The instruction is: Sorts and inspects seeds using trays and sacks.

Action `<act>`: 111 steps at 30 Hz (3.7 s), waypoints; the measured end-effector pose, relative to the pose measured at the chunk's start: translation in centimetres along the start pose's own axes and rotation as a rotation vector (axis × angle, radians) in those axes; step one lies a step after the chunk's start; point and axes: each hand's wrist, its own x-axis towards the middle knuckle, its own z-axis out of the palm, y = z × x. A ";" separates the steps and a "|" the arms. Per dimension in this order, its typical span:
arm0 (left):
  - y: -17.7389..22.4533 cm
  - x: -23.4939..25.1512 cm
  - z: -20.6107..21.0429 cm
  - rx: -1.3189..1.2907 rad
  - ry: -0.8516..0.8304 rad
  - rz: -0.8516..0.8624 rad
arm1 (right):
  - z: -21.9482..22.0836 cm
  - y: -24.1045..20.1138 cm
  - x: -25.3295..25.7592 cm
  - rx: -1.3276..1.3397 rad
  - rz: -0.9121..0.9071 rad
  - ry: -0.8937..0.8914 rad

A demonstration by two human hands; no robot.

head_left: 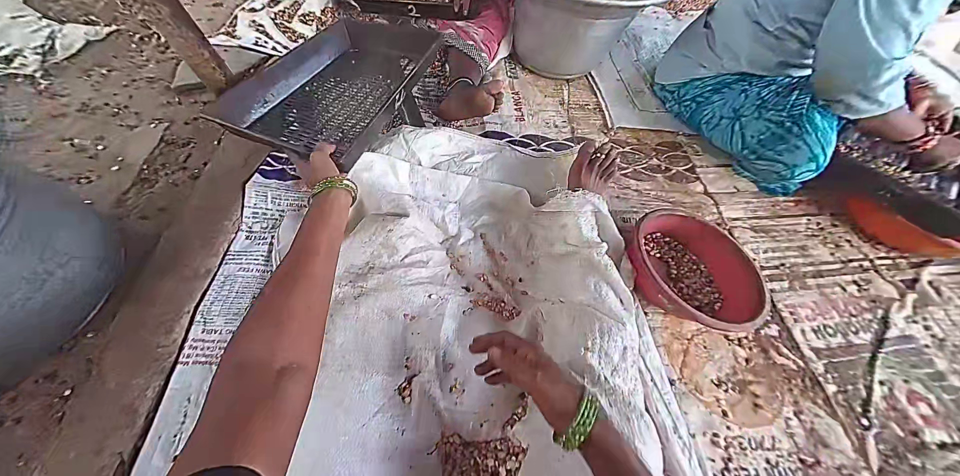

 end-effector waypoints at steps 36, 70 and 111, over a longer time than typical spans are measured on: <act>-6.9 -16.1 -17.5 1.638 -0.823 0.306 | 0.4 6.1 0.5 -0.699 -0.066 0.005; -6.5 -18.7 -18.2 1.750 -0.786 0.293 | 0.1 7.2 -1.0 -0.767 -0.079 0.050; -6.8 -18.0 -18.6 1.688 -0.774 0.338 | 0.4 6.5 -1.4 -0.807 -0.093 0.059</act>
